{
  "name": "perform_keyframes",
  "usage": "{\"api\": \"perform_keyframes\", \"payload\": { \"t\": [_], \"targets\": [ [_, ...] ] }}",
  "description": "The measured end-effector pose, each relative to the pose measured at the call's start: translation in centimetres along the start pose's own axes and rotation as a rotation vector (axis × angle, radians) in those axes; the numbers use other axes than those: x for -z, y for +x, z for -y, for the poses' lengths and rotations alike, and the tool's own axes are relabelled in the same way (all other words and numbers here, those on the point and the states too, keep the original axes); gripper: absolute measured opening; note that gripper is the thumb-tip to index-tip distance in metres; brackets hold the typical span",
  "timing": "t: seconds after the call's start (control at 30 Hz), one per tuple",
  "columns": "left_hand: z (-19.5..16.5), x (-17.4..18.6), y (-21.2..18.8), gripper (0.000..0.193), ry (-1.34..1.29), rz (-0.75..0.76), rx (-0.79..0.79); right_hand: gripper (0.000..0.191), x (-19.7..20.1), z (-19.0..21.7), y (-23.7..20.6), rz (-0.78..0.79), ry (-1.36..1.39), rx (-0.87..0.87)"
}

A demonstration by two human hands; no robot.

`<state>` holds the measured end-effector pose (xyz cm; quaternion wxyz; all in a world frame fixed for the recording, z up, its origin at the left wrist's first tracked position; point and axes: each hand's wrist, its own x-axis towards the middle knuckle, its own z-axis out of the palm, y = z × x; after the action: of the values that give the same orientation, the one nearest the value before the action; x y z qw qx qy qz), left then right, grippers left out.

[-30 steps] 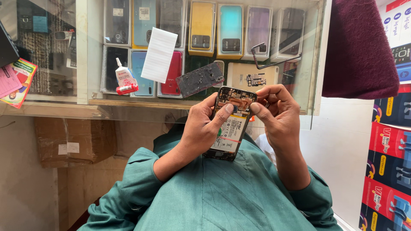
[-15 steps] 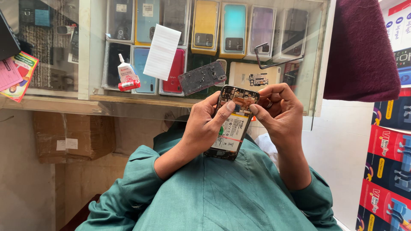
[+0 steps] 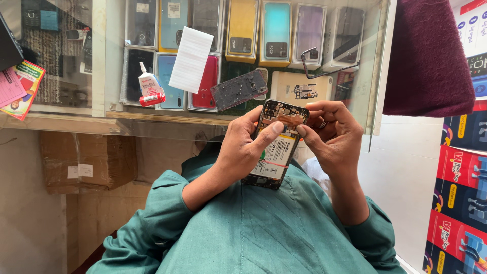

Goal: The person disassembles a smartphone, removes the back cover, and uses a screwdriver to unscrew and reattach internal components. They repeatedly open and close the device, adjusting parts and checking alignment throughout the process.

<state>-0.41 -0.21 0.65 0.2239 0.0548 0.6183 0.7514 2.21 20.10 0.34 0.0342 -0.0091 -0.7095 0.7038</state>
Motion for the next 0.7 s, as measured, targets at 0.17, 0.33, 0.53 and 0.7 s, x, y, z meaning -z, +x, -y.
{"api": "perform_keyframes", "payload": {
  "t": [0.17, 0.33, 0.53, 0.7],
  "targets": [
    [-0.8, -0.2, 0.2, 0.031, 0.107, 0.019, -0.158, 0.037, -0.5, -0.1, -0.7, -0.038, -0.007, 0.021],
    [-1.1, -0.7, 0.4, 0.030, 0.153, -0.013, -0.135, 0.038, -0.9, -0.3, -1.3, -0.058, 0.018, 0.056],
    [-1.1, -0.8, 0.4, 0.026, 0.115, -0.060, -0.059, 0.037, -1.3, -1.0, -1.9, -0.082, 0.047, 0.067],
    [-0.8, -0.8, 0.2, 0.025, 0.114, -0.072, -0.070, 0.030, -1.1, -1.4, -1.8, -0.057, 0.354, -0.016]
  ]
}}
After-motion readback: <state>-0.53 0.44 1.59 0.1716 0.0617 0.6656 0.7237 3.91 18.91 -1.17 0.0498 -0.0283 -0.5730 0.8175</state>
